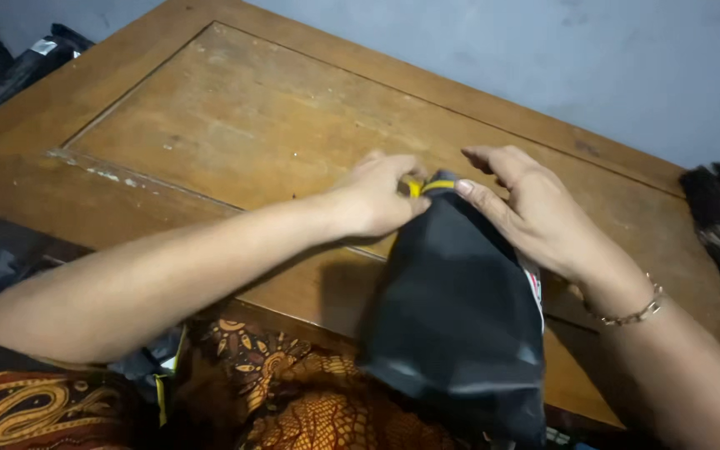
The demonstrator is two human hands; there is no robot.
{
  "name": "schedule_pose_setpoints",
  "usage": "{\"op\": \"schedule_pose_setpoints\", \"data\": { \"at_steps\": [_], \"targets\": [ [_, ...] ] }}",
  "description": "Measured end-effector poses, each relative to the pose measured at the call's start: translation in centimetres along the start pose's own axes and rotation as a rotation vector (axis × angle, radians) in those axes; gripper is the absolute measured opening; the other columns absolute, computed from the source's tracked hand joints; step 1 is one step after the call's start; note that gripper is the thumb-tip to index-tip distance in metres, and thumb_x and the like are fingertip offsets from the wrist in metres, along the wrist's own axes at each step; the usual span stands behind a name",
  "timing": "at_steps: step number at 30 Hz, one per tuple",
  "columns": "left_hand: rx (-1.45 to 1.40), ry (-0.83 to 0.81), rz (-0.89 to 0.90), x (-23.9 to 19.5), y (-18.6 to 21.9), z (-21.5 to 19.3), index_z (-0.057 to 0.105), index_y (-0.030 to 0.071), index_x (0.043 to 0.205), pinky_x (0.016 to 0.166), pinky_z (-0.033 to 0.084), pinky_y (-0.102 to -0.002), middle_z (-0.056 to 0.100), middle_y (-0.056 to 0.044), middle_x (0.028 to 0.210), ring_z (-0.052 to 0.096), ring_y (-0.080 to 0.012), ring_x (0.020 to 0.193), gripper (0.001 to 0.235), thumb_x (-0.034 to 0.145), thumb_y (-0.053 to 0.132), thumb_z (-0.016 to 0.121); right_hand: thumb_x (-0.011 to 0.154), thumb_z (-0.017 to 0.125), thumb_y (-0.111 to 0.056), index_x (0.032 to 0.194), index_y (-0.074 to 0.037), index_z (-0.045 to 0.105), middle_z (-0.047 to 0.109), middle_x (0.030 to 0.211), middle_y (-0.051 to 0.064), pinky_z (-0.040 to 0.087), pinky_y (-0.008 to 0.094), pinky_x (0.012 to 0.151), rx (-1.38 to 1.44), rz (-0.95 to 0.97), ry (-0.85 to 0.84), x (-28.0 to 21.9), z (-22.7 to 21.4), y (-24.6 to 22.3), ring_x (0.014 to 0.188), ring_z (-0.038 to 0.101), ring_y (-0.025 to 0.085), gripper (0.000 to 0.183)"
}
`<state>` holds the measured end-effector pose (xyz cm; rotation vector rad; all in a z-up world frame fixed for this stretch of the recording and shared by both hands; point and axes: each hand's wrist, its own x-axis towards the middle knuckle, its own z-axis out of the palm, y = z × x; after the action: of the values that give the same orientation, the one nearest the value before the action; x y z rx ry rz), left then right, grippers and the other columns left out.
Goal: The person places a black shipping bag onto a wooden table, inserts a folded item inside, and secures the bag using a yellow plastic tie. They then smooth the package and attach a white label to the exterior.
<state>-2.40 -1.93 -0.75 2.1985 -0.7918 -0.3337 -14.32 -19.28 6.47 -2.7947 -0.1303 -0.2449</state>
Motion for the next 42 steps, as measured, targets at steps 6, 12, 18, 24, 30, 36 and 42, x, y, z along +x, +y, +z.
{"op": "schedule_pose_setpoints", "data": {
  "at_steps": [6,12,18,24,30,36,42],
  "targets": [
    [0.119,0.076,0.591,1.2,-1.0,-2.6,0.076,0.014,0.114,0.095,0.046,-0.041,0.070,-0.012,0.103,0.062,-0.0305,0.110,0.028,0.096,0.027,0.058,0.106,0.051,-0.035,0.097,-0.007,0.066,0.059,0.085,0.008,0.044,0.041,0.083,-0.086,0.059,0.075,-3.4,0.6,4.0,0.087,0.058,0.027,0.033],
    [0.227,-0.129,0.670,1.7,0.9,-0.7,0.072,0.011,0.112,0.082,0.047,-0.049,0.057,-0.012,0.095,0.061,-0.0370,0.096,0.027,0.096,0.029,0.059,0.100,0.068,-0.029,0.111,-0.005,0.069,0.062,0.101,0.009,0.048,0.037,0.087,0.013,0.065,0.298,-5.0,1.9,5.8,0.098,0.061,0.024,0.027],
    [0.266,-0.187,0.648,2.6,2.0,-0.6,0.068,0.014,0.104,0.082,0.048,-0.049,0.060,-0.011,0.102,0.063,-0.0353,0.097,0.018,0.095,0.028,0.062,0.098,0.067,-0.031,0.113,-0.005,0.070,0.062,0.103,0.008,0.047,0.038,0.079,-0.077,0.150,0.223,-6.6,0.8,5.2,0.095,0.060,0.025,0.031],
    [0.296,-0.202,0.645,5.1,1.5,0.3,0.064,0.015,0.089,0.073,0.047,-0.047,0.067,-0.011,0.088,0.063,-0.0349,0.087,0.016,0.090,0.029,0.071,0.093,0.068,-0.018,0.115,-0.001,0.074,0.073,0.110,0.010,0.053,0.033,0.093,0.032,0.024,0.158,-7.0,-0.5,5.6,0.104,0.070,0.022,0.029],
    [0.260,-0.394,0.374,6.1,3.2,-0.4,0.064,0.024,0.087,0.062,0.048,-0.037,0.071,0.007,0.077,0.064,-0.0162,0.072,0.015,0.088,0.034,0.074,0.092,0.072,-0.016,0.099,-0.005,0.076,0.070,0.097,0.006,0.052,0.029,0.084,0.213,0.060,0.197,-6.5,1.2,7.4,0.094,0.067,0.016,0.013],
    [0.032,-0.389,0.314,7.0,1.6,0.2,0.071,0.025,0.077,0.058,0.036,-0.030,0.057,0.007,0.069,0.047,-0.0096,0.065,0.019,0.082,0.041,0.081,0.091,0.075,-0.003,0.083,-0.006,0.070,0.066,0.090,0.005,0.050,0.026,0.084,0.433,0.176,0.318,-6.3,1.5,6.6,0.089,0.062,0.014,0.010],
    [-0.148,-0.306,0.487,8.2,-0.6,2.0,0.067,0.023,0.076,0.100,0.041,-0.026,0.063,0.000,0.111,0.054,-0.0124,0.123,0.017,0.083,0.034,0.078,0.100,0.065,-0.014,0.099,-0.008,0.068,0.066,0.099,0.004,0.047,0.030,0.094,0.265,0.138,0.306,-6.9,0.5,7.9,0.099,0.060,0.016,0.007]
  ]
}}
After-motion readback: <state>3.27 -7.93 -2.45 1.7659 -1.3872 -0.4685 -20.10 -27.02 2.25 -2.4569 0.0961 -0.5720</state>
